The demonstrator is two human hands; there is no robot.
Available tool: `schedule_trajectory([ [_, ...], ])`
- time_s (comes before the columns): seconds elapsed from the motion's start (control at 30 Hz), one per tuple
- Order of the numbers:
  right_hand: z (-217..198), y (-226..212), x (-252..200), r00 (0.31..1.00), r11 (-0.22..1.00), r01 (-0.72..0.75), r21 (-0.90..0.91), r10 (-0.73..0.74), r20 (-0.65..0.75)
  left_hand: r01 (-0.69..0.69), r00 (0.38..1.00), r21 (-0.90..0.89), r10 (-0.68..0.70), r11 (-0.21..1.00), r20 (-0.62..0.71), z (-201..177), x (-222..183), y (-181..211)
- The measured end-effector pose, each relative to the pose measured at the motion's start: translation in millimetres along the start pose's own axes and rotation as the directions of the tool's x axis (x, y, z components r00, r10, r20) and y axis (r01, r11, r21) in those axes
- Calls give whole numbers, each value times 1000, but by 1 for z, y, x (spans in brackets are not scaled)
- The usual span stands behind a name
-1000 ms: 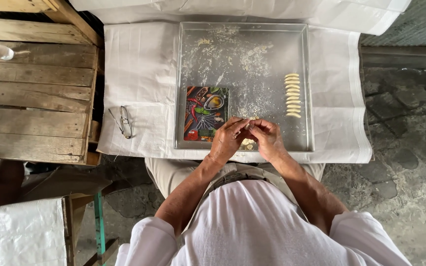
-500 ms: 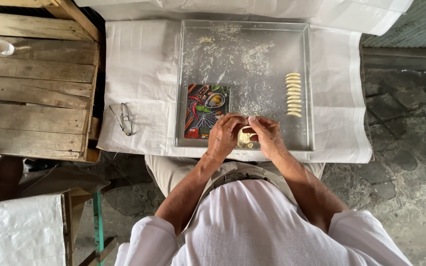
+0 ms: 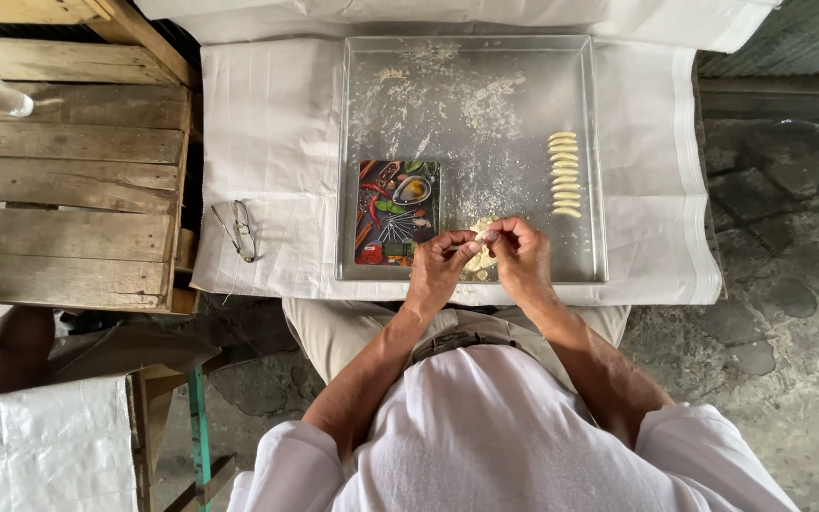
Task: Shaping small pieces of dough into crescent-shaped pastries and arranging them in rows on a metal tray.
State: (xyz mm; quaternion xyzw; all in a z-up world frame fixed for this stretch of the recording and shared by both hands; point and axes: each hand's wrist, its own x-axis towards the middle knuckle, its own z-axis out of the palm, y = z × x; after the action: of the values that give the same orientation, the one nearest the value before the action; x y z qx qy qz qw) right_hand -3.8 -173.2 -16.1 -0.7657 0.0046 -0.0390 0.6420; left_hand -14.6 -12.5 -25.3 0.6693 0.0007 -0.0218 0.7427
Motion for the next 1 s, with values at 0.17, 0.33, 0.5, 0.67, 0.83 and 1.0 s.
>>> schedule_trajectory([
  [0.17, 10, -9, 5, 1000, 999, 18, 35, -19, 12, 39, 998, -26, -40, 999, -44, -2, 2, 11],
  [0.33, 10, -20, 2, 998, 990, -64, 129, 64, 5, 116, 993, -244, -122, 963, -8, 10, 7, 22],
  [0.5, 6, -17, -2, 999, 999, -31, 32, 29, 36, 180, 974, -538, -225, 824, -19, 19, 12, 40],
  [0.67, 11, -41, 1, 998, 998, -20, 51, 17, 63, 170, 982, -640, -187, 749, 42, 18, 14, 25],
  [0.83, 10, -17, 7, 996, 1000, 4, -11, -3, 88, 121, 993, -374, -107, 920, 58, -3, 15, 37],
  [1.0, 25, -51, 6, 988, 992, -119, 30, 116, 99, -57, 997, 46, 59, 997, -41, -17, 15, 36],
])
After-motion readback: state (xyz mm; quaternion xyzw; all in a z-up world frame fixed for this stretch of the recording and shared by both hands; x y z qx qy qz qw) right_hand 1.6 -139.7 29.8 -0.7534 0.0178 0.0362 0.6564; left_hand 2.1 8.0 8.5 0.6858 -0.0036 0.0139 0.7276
